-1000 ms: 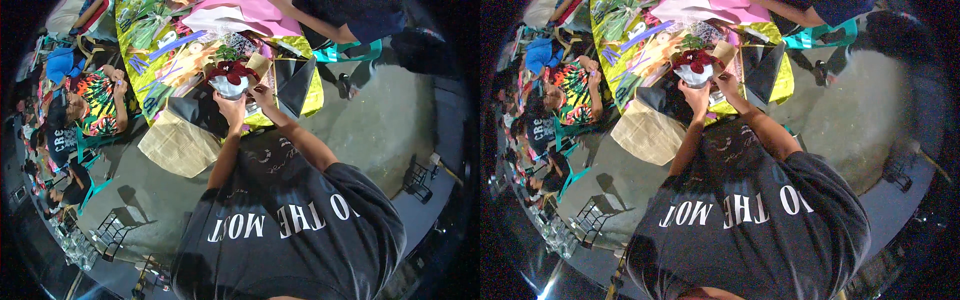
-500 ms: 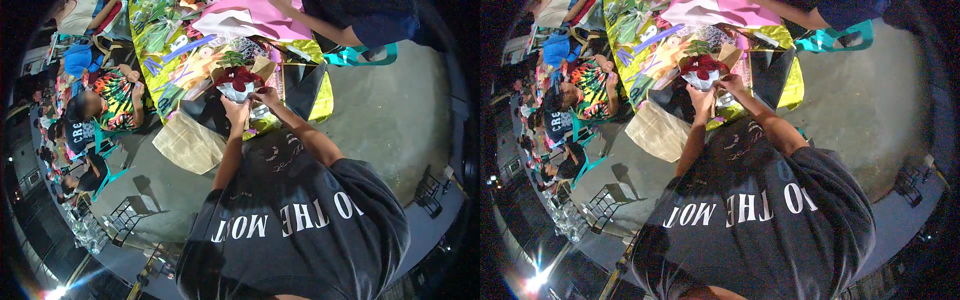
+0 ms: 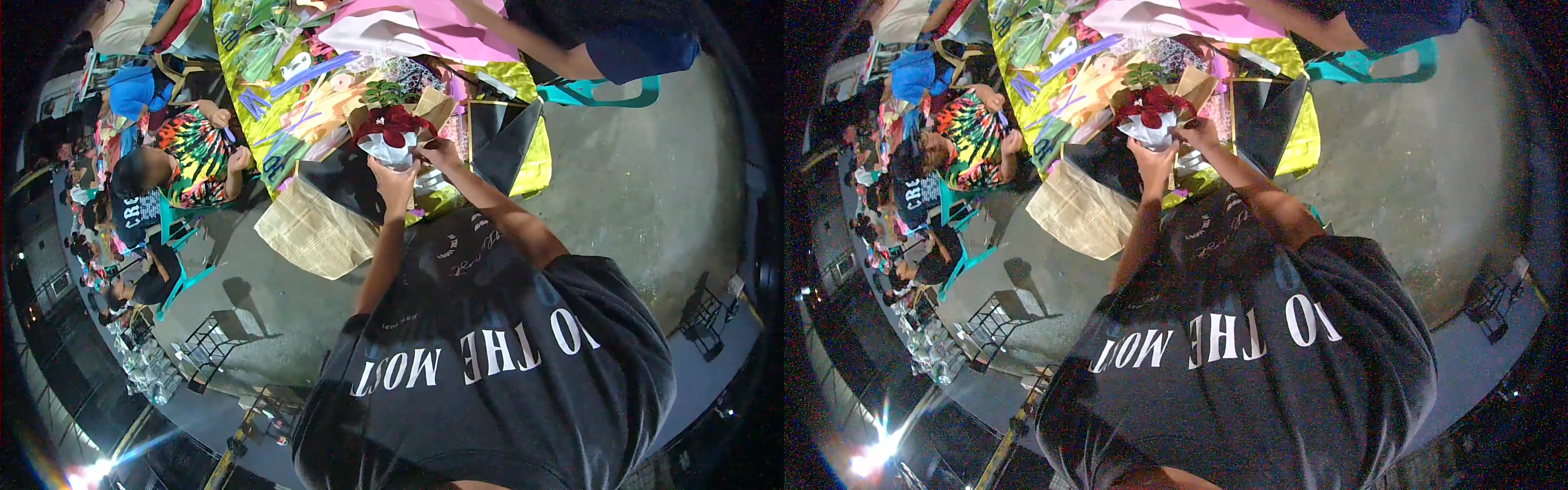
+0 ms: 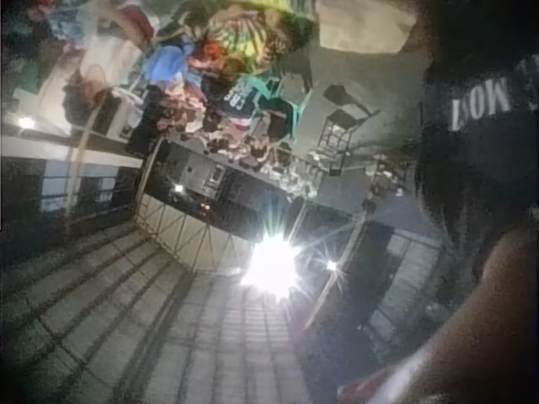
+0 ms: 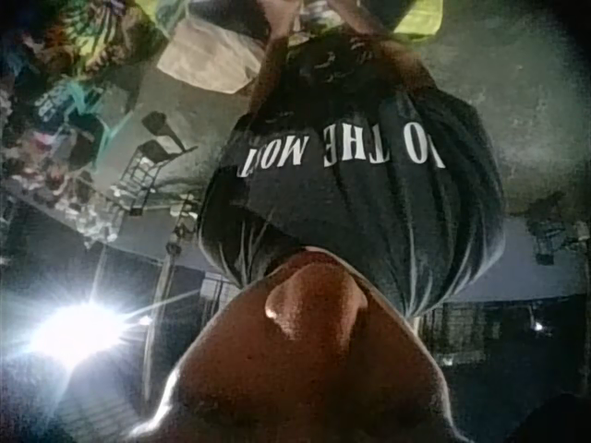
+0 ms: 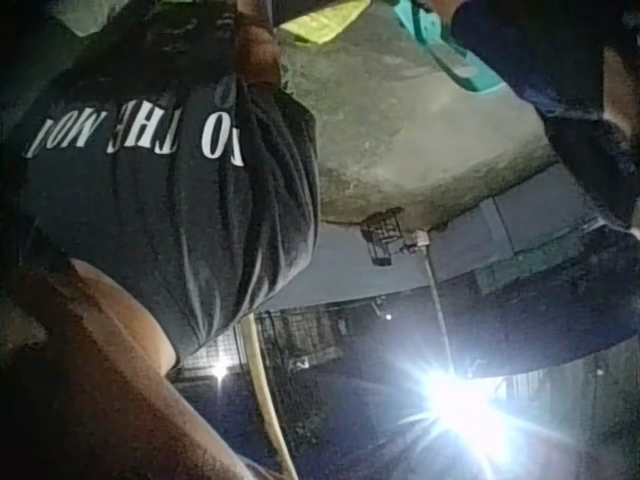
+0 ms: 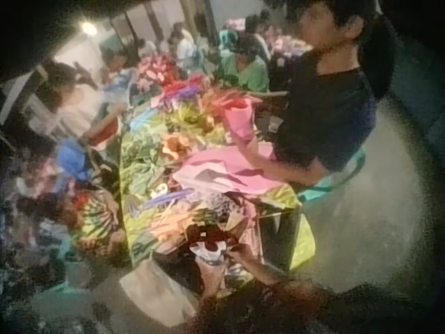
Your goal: The person arranges a bouquet of artificial flowers by wrapping them in black and gold paper, securing the paper with tape, and adjusting the positioning of the red velvet flower heads.
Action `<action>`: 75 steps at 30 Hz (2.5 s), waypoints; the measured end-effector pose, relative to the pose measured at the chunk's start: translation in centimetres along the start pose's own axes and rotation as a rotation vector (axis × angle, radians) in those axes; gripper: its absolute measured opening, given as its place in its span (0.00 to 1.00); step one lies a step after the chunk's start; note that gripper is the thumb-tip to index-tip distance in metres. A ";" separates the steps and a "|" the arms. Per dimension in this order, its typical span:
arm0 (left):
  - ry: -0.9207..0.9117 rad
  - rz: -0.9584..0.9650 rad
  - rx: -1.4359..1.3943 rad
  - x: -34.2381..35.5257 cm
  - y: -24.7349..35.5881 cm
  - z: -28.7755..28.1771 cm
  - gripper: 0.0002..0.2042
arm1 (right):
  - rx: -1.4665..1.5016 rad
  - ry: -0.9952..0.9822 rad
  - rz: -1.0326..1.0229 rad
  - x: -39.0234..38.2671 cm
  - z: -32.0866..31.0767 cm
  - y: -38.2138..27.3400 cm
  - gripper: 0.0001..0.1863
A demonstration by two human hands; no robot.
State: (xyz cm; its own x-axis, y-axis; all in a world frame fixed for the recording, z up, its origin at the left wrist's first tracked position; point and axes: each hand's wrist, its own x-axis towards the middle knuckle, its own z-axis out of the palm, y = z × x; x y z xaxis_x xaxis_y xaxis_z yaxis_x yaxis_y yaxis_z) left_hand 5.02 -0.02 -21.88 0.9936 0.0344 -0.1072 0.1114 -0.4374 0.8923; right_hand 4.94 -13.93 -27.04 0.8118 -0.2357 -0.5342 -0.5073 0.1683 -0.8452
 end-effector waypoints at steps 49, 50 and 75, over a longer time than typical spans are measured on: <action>-0.353 0.133 -0.004 -7.9 20.2 0.2 0.50 | 0.440 -0.318 0.044 -12.4 -16.2 1.3 0.28; -0.364 0.117 -0.018 -8.2 20.7 0.3 0.50 | 0.459 -0.324 0.030 -12.4 -16.8 1.8 0.29; -0.260 0.532 -0.277 -10.3 20.6 -8.8 0.23 | 0.752 -0.086 -0.419 -18.8 -7.5 -11.2 0.56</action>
State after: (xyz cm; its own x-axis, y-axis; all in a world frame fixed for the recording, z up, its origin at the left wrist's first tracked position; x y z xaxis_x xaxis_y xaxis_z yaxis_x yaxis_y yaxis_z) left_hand -2.76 -1.49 1.44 0.8818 -0.3565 0.3087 -0.3599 -0.0857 0.9291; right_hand -6.78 -18.53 -7.62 0.9234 -0.3523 -0.1520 0.1406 0.6793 -0.7203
